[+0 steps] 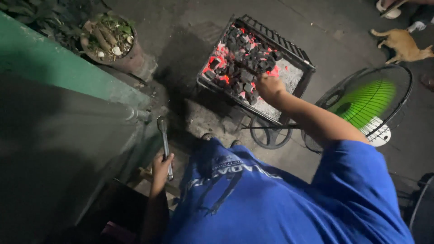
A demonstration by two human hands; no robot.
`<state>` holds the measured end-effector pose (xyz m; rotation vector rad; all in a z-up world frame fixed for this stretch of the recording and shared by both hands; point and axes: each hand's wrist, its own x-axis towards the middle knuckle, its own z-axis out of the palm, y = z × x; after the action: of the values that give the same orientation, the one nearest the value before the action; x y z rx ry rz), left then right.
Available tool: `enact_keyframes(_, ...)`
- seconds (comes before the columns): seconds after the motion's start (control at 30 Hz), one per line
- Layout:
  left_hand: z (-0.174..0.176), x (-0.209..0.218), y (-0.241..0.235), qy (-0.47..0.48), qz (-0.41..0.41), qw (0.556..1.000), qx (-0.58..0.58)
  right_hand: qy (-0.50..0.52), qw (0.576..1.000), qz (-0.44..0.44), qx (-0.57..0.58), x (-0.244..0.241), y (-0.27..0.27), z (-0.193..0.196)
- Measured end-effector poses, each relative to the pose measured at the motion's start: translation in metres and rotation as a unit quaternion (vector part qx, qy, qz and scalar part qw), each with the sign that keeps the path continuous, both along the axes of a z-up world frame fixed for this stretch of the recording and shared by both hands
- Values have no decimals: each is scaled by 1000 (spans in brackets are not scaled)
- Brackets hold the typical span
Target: Rearranging and stirring burning charcoal in a grill using a metal rod to prepare for cooking.
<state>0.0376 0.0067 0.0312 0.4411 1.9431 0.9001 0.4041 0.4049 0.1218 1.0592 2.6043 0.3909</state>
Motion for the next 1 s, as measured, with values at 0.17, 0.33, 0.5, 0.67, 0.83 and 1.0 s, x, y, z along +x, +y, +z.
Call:
enact_keyframes(0.17,9,1,-17,-46,7,998,-38,-47,999,-14,6,7,-10,40)
enact_keyframes(0.33,-1,-2,-5,-35,-4,998,-52,-47,998,-27,-41,-35,-22,16)
enact_keyframes(0.5,-16,-4,9,-53,34,998,-8,-2,1000,10,1,-65,-3,-81)
enact_keyframes(0.67,-57,-12,10,-47,33,998,-13,-14,999,-22,24,-43,-6,-88)
enact_keyframes(0.83,-71,-19,-2,-31,7,998,-54,-42,997,-4,68,7,-29,-31)
enact_keyframes(1.0,-37,-8,-5,-65,17,996,-53,0,997,36,71,-5,-57,48)
